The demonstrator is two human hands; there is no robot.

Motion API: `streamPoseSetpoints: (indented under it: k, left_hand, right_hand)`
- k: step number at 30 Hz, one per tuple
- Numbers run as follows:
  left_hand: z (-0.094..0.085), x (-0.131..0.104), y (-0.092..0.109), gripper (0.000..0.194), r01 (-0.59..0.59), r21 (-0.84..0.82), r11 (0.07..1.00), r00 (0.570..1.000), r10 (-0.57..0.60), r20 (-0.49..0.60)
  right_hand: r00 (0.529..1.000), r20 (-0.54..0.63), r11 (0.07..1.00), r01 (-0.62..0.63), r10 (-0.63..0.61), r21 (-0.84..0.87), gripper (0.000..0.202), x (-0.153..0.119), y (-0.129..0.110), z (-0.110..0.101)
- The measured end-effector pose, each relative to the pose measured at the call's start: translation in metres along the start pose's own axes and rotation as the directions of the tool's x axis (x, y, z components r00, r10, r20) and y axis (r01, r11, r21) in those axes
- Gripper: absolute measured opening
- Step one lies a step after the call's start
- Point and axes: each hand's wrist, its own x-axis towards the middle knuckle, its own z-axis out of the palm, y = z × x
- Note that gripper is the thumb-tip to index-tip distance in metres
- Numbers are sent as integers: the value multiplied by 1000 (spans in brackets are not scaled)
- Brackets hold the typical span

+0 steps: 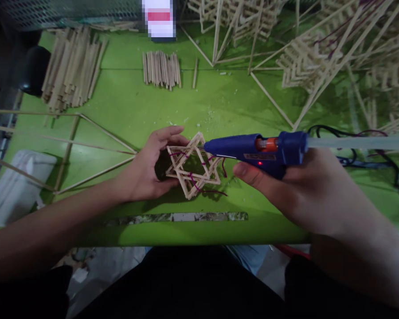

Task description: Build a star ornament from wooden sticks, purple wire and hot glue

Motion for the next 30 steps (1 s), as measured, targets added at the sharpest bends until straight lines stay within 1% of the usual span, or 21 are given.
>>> streamPoseSetpoints:
  k: [2,3,6,8,10,13,16,18,21,23,25,27,30]
  left_hand:
    - [0,0,-1,134,18,8,1000,1000,-18,2]
    - [0,0,-2,133,2,11,1000,1000,-2,6]
    - [0,0,-8,133,-94,30,995,996,94,14]
    - [1,0,-10,133,-136,34,990,991,136,13]
    - [1,0,-8,132,-116,26,993,993,116,12]
    - [2,1,-4,133,-26,17,1000,1000,27,-4]
    - [2,2,-2,133,23,9,1000,1000,-22,-17]
    - [2,1,-3,132,21,-8,1000,1000,-21,-21]
    - [0,0,-5,129,-10,-21,1000,999,9,-31]
    - [-1,-2,-5,128,-35,-6,999,999,35,-29]
    - [-1,-2,-5,128,-37,20,999,999,38,-27]
    - [-1,-2,-5,130,-23,36,999,1000,24,-13]
    - [0,0,-5,138,-48,26,999,999,48,12]
  right_hand:
    - [1000,4,1000,-3,3,-11,39,1,0,0]
    - [1000,2,1000,-5,5,-14,39,1,0,-1]
    - [1000,7,999,16,-16,-47,41,3,-1,-2]
    - [999,20,997,42,-40,-62,44,3,-1,-2]
    - [998,26,995,65,-64,-72,41,3,0,-3]
    - [997,38,994,65,-62,-92,36,4,0,-2]
    - [998,40,996,53,-50,-73,40,5,0,-1]
    - [998,32,995,61,-59,-77,39,5,0,-1]
    - [994,49,988,102,-97,-115,30,5,2,-2]
    - [991,76,985,120,-111,-122,31,5,4,-3]
    - [991,92,987,110,-99,-121,36,5,5,-3]
    - [992,88,989,97,-88,-113,37,6,4,-3]
    - [996,48,994,78,-74,-80,34,3,0,-4]
